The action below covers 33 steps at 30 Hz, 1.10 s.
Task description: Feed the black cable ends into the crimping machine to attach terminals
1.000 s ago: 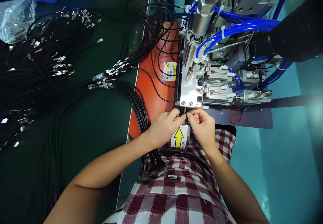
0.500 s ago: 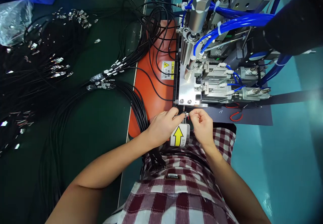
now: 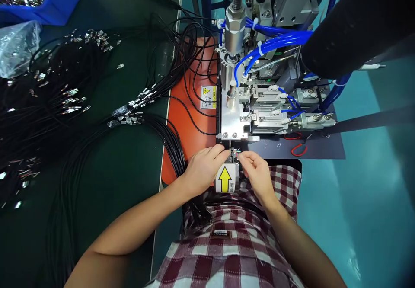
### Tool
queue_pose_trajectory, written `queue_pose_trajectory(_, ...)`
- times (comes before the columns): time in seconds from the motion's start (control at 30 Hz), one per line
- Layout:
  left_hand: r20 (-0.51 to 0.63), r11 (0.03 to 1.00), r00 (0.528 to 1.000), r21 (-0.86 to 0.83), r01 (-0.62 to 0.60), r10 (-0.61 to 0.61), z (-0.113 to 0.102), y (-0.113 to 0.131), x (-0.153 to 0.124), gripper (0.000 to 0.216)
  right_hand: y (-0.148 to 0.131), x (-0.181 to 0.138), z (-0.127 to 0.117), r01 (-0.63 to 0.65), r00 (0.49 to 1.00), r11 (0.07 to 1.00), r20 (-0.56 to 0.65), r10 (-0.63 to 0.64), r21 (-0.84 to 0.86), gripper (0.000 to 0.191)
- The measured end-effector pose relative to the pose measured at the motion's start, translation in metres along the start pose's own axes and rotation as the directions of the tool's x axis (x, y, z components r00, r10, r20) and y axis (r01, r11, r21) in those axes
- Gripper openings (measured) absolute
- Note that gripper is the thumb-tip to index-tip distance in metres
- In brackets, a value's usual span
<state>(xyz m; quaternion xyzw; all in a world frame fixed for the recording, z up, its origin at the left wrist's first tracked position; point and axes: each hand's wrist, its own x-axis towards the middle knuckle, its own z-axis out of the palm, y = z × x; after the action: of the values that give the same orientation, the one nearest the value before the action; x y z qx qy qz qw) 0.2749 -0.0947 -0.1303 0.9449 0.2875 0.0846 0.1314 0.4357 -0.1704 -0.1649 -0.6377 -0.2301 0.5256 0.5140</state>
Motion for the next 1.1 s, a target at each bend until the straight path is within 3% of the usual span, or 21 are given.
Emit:
queue_pose_trajectory(0.13,-0.033,0.998,0.999,-0.063,0.021,-0.023,0.0,-0.001,0.0,0.027,-0.005,-0.005,0.006,0.006,1.0,0.995,0.028,-0.004,-0.095,0.024)
queue_pose_trajectory(0.2,-0.03,0.997,0.999,-0.071,0.027,-0.029,0.001,0.0,0.0,0.028,-0.009,-0.006,0.006,0.08,0.997,0.968,-0.001,-0.082,-0.237,0.021)
queue_pose_trajectory(0.3,-0.015,0.996,0.999,-0.072,0.045,-0.046,0.001,0.0,-0.001,0.028,-0.016,-0.006,0.004,0.245,0.953,0.808,-0.022,-0.303,-0.536,0.014)
queue_pose_trajectory(0.37,-0.005,0.995,0.998,-0.076,0.057,-0.057,0.001,0.0,-0.001,0.028,-0.018,-0.005,0.001,0.301,0.921,0.71,0.001,-0.39,-0.637,0.012)
queue_pose_trajectory(0.43,0.004,0.995,0.998,-0.079,0.058,-0.058,0.002,-0.001,-0.001,0.029,-0.018,-0.001,-0.002,0.312,0.926,0.734,0.02,-0.377,-0.604,0.012)
queue_pose_trajectory(0.57,-0.013,0.999,0.999,0.005,0.044,-0.044,-0.002,-0.001,-0.001,0.029,-0.013,0.011,-0.006,0.147,0.987,0.95,0.096,-0.125,-0.276,0.017)
queue_pose_trajectory(0.67,-0.018,0.978,0.999,0.205,0.048,-0.046,-0.01,0.01,-0.003,0.031,-0.011,0.017,-0.009,0.077,0.988,0.984,0.145,-0.053,-0.159,0.02)
queue_pose_trajectory(0.77,0.076,0.953,0.993,0.296,0.061,-0.087,-0.013,0.027,-0.007,0.041,-0.01,0.019,-0.011,0.092,0.984,0.983,0.167,-0.065,-0.159,0.021)
queue_pose_trajectory(0.9,0.087,0.972,0.991,0.222,0.083,-0.104,-0.004,0.034,-0.01,0.046,-0.007,0.02,-0.012,0.075,0.977,0.988,0.207,-0.045,-0.136,0.024)
queue_pose_trajectory(1.1,0.042,0.989,0.989,-0.031,0.142,-0.14,0.005,0.011,-0.004,0.033,-0.003,0.024,-0.019,0.05,0.97,0.993,0.242,-0.023,-0.108,0.027)
